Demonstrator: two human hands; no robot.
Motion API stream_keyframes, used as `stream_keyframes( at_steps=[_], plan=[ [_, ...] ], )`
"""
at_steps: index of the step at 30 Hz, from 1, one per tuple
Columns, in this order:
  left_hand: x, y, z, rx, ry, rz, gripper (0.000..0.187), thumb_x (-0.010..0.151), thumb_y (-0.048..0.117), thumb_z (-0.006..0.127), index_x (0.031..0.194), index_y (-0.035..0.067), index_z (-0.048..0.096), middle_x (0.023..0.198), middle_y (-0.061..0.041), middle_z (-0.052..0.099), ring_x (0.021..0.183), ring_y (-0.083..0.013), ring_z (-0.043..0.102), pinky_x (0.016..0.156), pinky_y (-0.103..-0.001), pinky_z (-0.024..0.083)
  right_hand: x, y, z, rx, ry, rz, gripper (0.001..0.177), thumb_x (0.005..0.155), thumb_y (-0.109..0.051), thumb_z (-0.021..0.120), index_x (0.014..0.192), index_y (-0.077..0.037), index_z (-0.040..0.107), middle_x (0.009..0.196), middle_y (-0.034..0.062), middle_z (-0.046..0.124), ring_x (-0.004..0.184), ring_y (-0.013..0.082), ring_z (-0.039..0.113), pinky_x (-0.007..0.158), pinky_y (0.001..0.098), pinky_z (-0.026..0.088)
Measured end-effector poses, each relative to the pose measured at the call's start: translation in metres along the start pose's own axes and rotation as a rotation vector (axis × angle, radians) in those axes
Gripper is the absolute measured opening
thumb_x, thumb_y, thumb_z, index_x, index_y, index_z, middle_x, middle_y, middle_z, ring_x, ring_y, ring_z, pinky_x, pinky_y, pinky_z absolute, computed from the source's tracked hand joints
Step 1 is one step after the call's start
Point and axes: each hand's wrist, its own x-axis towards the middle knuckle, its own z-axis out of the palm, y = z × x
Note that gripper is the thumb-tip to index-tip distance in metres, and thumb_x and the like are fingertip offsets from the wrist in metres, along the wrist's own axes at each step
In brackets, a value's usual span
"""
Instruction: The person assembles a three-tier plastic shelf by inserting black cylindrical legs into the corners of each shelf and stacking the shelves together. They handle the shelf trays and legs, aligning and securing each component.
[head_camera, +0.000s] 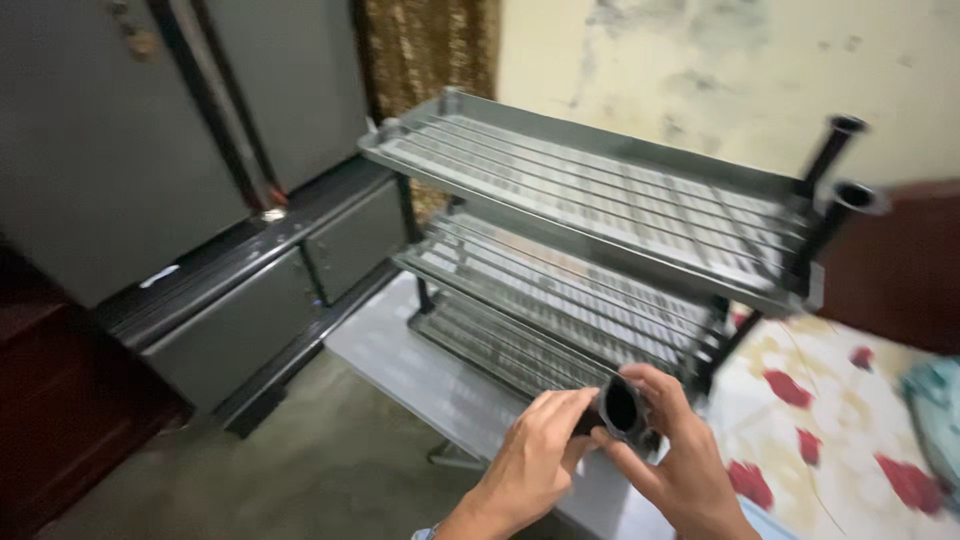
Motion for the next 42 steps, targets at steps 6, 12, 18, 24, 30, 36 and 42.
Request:
stream_keyframes(
  at_steps=[6,12,18,24,30,36,42],
  plan=[
    [0.026,-0.03,-0.052,0.05,0.049,0.081,0.048,0.09,-0.002,0.068,0.136,-0.004,0.055,0.123,-0.021,0.067,0.12,-0.0398,0.062,0.099,-0.044,0.051,0.067,-0.003,0.034,-0.035,-0.073,-0.14,0.07,0.071,-0.012,0.085,0.135,-0.006,0.058,0.113,0.01,0.073,0.103,0.018,0.071,0.085,0.0323,0.058],
    [0.089,-0.064,-0.098,0.128,0.041,0.138,0.049,0.09,-0.003,0.066,0.137,-0.006,0.053,0.126,-0.024,0.064,0.12,-0.043,0.06,0.101,-0.046,0.049,0.149,-0.013,0.059,-0.094,0.026,-0.202,0.069,0.068,-0.015,0.087,0.131,-0.004,0.059,0.113,0.0098,0.074,0.101,0.0165,0.075,0.079,0.0318,0.061],
    [0.143,-0.091,-0.133,0.233,0.069,0.219,0.052,0.085,-0.007,0.061,0.137,-0.008,0.053,0.129,-0.025,0.063,0.122,-0.0432,0.06,0.105,-0.047,0.049,0.218,-0.022,0.072,-0.133,0.04,-0.333,0.072,0.072,-0.018,0.086,0.134,-0.002,0.055,0.11,0.0116,0.071,0.098,0.0199,0.074,0.08,0.0339,0.059],
    [0.186,-0.117,-0.165,0.185,-0.001,0.293,0.047,0.089,-0.001,0.066,0.133,-0.008,0.054,0.127,-0.025,0.065,0.12,-0.0421,0.063,0.105,-0.046,0.051,0.265,-0.029,0.075,-0.308,0.023,-0.394,0.063,0.072,-0.017,0.084,0.127,-0.004,0.058,0.11,0.0135,0.068,0.098,0.0238,0.07,0.081,0.0356,0.056],
    [0.236,-0.166,-0.216,0.178,-0.153,0.388,0.043,0.091,0.013,0.074,0.127,-0.006,0.059,0.119,-0.023,0.068,0.109,-0.0371,0.069,0.097,-0.045,0.055,0.305,-0.036,0.067,-0.28,-0.047,-0.226,0.058,0.078,-0.021,0.084,0.128,-0.007,0.059,0.11,0.0062,0.067,0.095,0.0169,0.068,0.08,0.0304,0.059],
    [0.294,-0.24,-0.288,0.224,-0.151,0.491,0.04,0.094,0.022,0.073,0.124,-0.004,0.065,0.12,-0.022,0.07,0.113,-0.0353,0.069,0.1,-0.043,0.055,0.376,-0.072,0.085,-0.481,-0.059,-0.013,0.052,0.077,-0.025,0.085,0.121,-0.011,0.061,0.101,0.0046,0.068,0.085,0.0151,0.067,0.071,0.031,0.058],
    [0.346,-0.329,-0.337,0.156,-0.332,0.368,0.033,0.093,0.025,0.069,0.111,-0.002,0.072,0.106,-0.02,0.074,0.099,-0.0363,0.071,0.088,-0.041,0.056,0.471,-0.078,0.128,-0.612,-0.083,0.159,0.046,0.084,-0.028,0.081,0.119,-0.013,0.057,0.092,0.0061,0.069,0.072,0.0161,0.07,0.065,0.0344,0.058]
  ],
)
